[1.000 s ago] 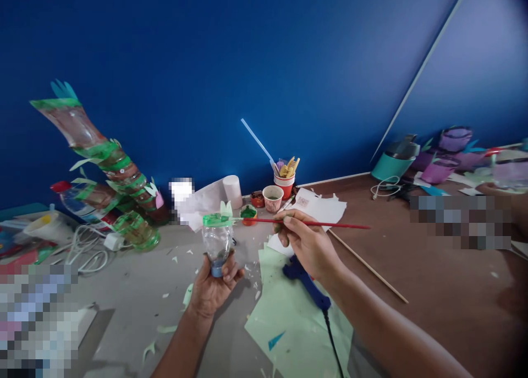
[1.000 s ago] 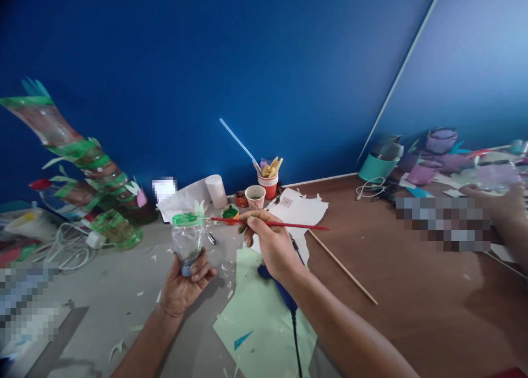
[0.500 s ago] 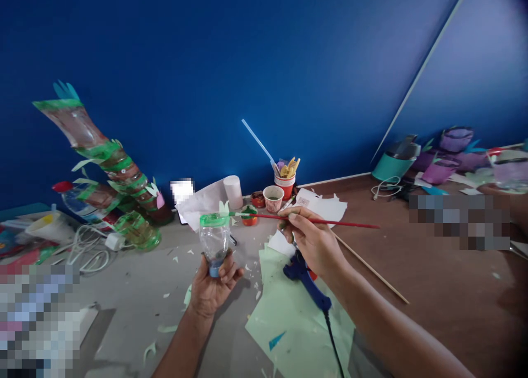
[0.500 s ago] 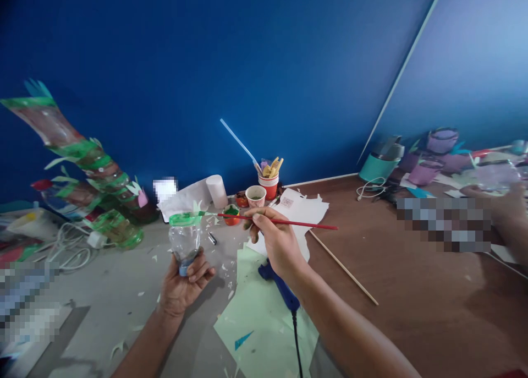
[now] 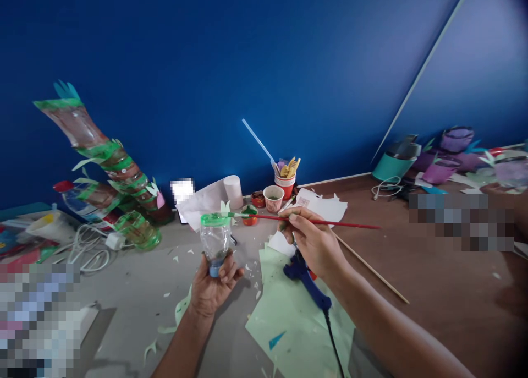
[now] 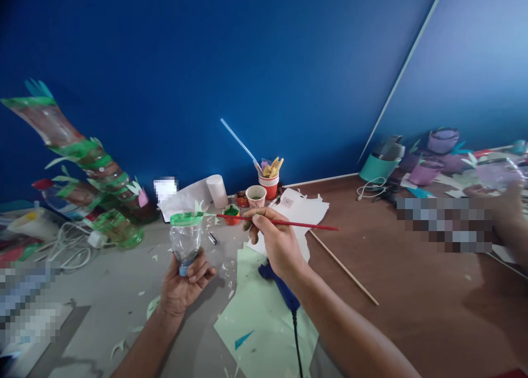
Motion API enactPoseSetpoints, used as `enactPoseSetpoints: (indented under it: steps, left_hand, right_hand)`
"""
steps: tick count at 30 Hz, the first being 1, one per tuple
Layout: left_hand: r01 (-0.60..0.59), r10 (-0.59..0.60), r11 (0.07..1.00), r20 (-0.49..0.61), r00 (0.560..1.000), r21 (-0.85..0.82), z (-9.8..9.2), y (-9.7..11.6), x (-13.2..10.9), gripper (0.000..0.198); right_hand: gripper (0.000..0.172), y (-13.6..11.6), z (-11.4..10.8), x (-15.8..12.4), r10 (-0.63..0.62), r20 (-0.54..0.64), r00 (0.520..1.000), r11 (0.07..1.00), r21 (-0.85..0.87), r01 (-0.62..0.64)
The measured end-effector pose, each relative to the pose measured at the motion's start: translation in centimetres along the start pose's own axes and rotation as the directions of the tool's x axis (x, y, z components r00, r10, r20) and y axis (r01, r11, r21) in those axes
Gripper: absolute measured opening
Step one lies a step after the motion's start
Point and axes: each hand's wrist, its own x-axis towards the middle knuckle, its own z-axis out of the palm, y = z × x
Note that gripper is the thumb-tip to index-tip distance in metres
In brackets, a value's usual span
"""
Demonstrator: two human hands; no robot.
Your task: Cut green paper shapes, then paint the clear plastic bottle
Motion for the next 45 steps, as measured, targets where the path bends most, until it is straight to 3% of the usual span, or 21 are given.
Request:
enactPoseSetpoints:
  steps: [8, 17, 31, 45]
  left_hand:
    - [-0.010, 0.010, 0.999, -0.013, 1.000, 0.037, 0.0, 0.0, 0.0, 0.037]
    - [-0.103, 0.157, 0.961, -0.198, 0.968, 0.258, -0.3, -1.1, 0.7, 0.030]
    - [-0.123, 0.224, 0.905, -0.210, 0.952, 0.408, -0.5, -1.3, 0.8, 0.028]
    - [-0.117, 0.256, 0.865, -0.229, 0.939, 0.488, 0.0, -1.5, 0.9, 0.035]
  right_hand:
    - [0.013, 0.0, -0.1, -0.1, -0.020, -0.012, 1.000, 0.998, -0.054, 0.019]
    - [0.014, -0.3, 0.1, -0.5, -0.022, 0.034, 0.999, 0.999, -0.041, 0.023]
    - [0.014, 1.0, 0.2, -0.9, -0.054, 0.093, 0.994, 0.987, -0.145, 0.068]
    - [0.014, 0.1, 0.2, -0.6, -0.068, 0.034, 0.997, 0.967, -0.244, 0.075]
